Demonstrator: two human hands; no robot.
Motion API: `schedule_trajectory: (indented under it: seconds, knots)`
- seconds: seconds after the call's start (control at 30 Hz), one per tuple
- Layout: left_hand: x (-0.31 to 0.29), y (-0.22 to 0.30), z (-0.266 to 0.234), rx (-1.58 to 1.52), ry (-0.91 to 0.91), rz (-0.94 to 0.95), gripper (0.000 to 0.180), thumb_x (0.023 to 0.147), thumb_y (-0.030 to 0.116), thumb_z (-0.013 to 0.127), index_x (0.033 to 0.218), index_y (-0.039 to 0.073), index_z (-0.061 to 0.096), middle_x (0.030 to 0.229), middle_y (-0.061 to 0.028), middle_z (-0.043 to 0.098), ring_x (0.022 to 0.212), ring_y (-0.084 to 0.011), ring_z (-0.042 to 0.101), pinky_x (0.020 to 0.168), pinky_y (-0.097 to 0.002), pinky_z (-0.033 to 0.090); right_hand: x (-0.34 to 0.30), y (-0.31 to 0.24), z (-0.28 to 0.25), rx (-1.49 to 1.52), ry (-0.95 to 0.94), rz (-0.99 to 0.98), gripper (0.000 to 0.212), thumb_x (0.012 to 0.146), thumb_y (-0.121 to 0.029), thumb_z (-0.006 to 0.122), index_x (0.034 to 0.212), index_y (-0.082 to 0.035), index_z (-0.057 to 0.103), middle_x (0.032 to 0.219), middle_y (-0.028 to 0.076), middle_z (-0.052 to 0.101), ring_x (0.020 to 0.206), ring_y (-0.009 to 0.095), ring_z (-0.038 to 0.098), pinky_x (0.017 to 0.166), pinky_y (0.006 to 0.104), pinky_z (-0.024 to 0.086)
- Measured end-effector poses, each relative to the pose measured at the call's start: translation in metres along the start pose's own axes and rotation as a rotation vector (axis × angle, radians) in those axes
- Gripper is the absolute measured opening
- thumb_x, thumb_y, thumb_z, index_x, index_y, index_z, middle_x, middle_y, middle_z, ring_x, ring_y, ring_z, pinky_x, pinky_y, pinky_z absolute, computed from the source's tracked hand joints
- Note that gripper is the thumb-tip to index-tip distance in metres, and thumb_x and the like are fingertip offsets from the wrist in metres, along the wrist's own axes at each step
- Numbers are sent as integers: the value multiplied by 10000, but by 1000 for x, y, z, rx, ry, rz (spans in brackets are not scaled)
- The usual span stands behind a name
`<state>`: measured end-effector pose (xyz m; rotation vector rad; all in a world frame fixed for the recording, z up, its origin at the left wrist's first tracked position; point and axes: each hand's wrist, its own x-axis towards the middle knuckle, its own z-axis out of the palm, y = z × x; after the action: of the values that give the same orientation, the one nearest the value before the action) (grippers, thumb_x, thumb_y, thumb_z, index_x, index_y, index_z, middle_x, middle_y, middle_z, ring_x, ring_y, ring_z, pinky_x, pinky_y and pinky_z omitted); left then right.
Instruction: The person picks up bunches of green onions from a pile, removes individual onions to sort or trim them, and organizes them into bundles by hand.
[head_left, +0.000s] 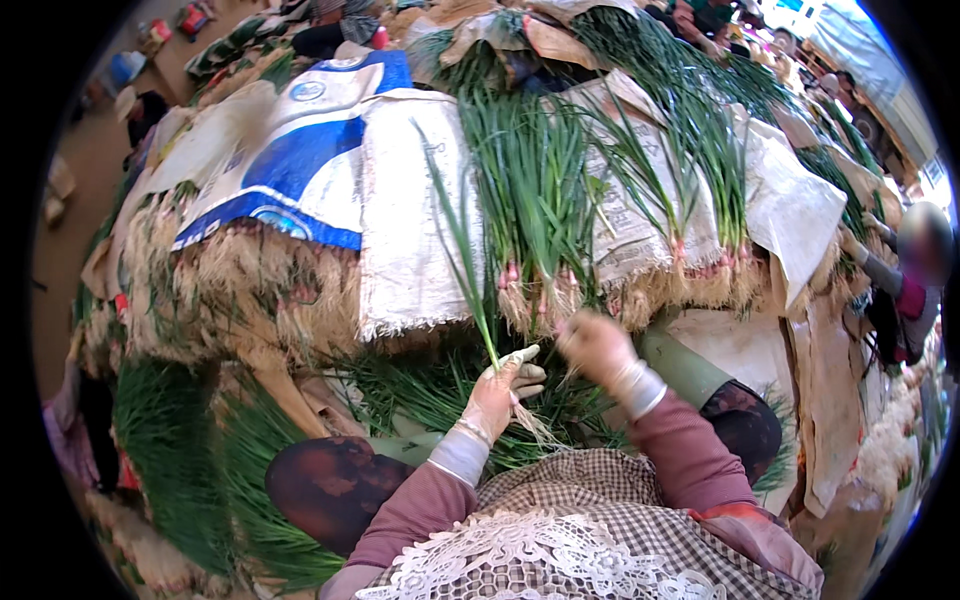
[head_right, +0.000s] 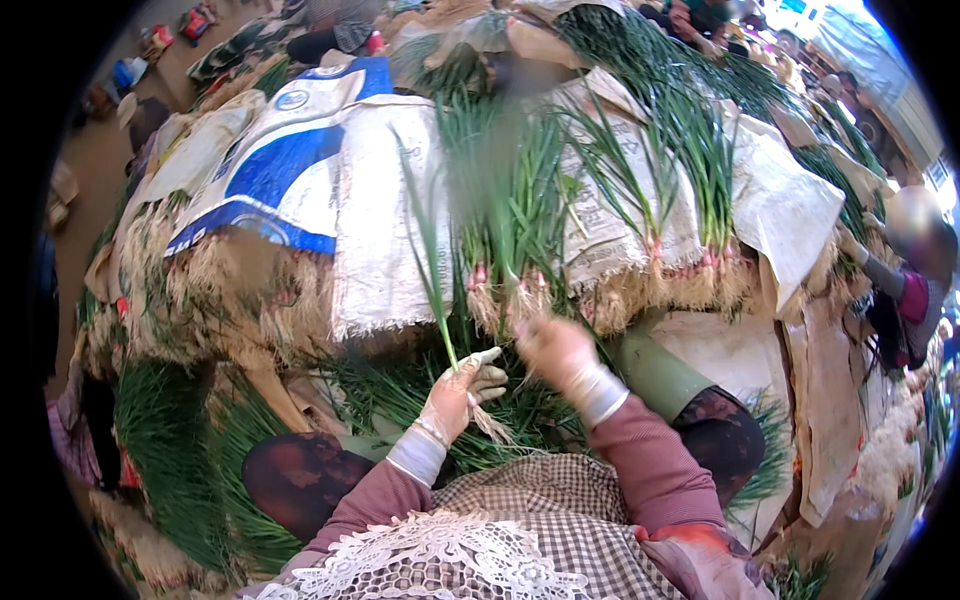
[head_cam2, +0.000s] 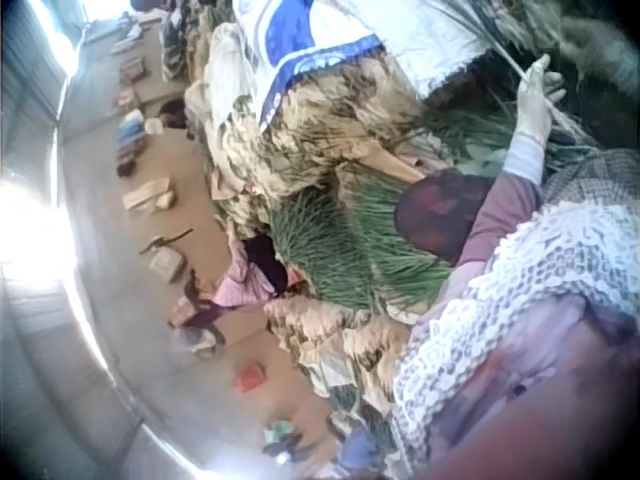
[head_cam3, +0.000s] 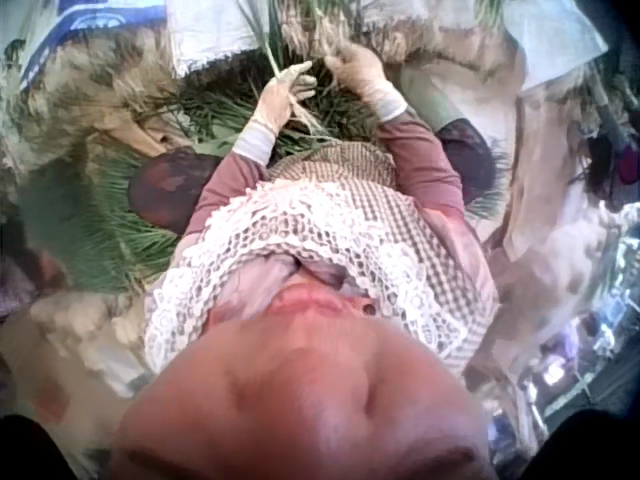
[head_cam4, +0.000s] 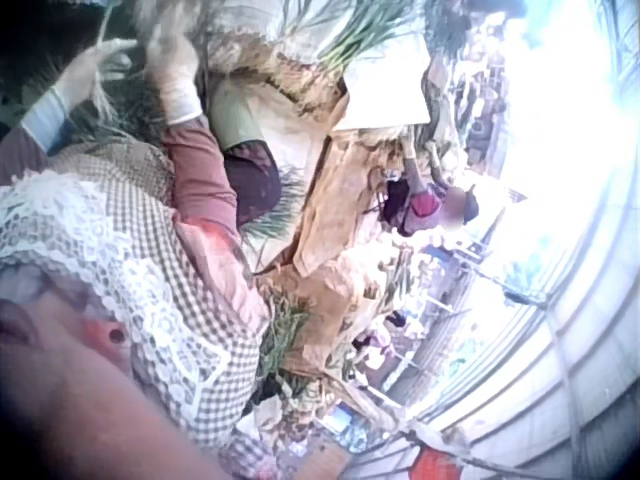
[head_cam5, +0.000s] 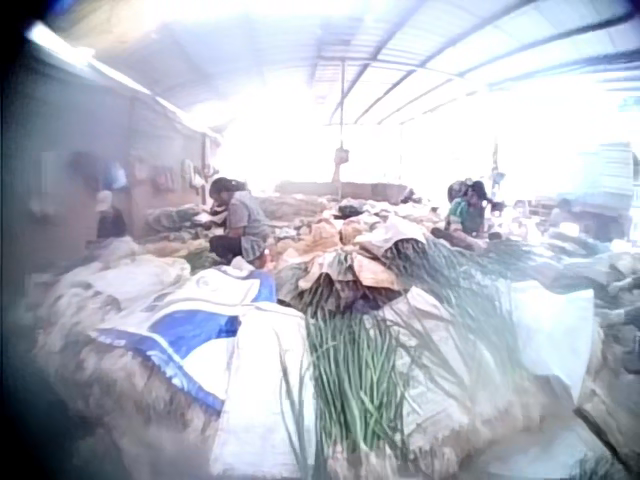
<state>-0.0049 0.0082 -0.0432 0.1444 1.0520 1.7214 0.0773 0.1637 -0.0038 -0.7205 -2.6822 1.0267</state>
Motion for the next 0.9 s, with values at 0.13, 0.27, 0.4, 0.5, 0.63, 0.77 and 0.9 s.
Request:
schedule_trajectory:
  seconds: [0.13,0.27,0.4,0.5,0.63,0.77,0.9]
  knots:
    - [0,-1,2,206,18,16,246,862,190,429,1003,10,520,859,-60,574,723,-121,553,611,-230,456,-25,-13,22,-125,-342,-342,254,716,-316,544,783,-72,549,693,126,549,690,291,545,611,370,431]
    - [-3,2,-13,-124,134,-49,201,837,191,477,913,20,551,546,-17,508,463,-101,482,402,-209,380,0,6,3,-459,-502,58,399,711,-439,530,825,-58,570,802,129,577,792,296,550,661,392,429]
    - [-7,5,3,-157,-24,-40,297,874,261,396,944,3,525,478,35,302,377,-72,281,345,-203,232,22,-24,-32,-272,-427,-57,346,715,-373,563,891,-76,584,740,104,583,742,250,563,647,354,434]
    - [-10,2,-2,-91,109,-68,301,884,256,370,893,-3,522,531,14,409,434,-80,358,390,-199,288,47,-99,-40,68,-99,-244,249,732,-210,602,947,-87,575,543,15,495,475,104,471,456,242,400]
    - [-14,6,-15,-167,-64,-42,290,889,212,348,879,-22,518,531,8,395,449,-89,367,407,-207,300,79,-182,-51,436,480,-762,290,676,-87,660,950,-61,570,442,-43,378,390,33,318,363,188,286]
    - [-11,0,-16,-160,14,-16,312,887,232,351,867,-29,521,492,12,361,403,-83,337,373,-212,280,74,-256,-77,464,684,-916,239,630,-47,692,841,5,591,450,-10,392,392,58,257,363,214,259]
    - [-1,-9,-14,-174,27,-94,322,880,274,376,890,-8,531,477,13,367,398,-83,336,370,-213,270,76,-291,-84,526,682,-1009,314,625,1,679,926,11,594,464,-34,279,399,48,250,388,181,255]
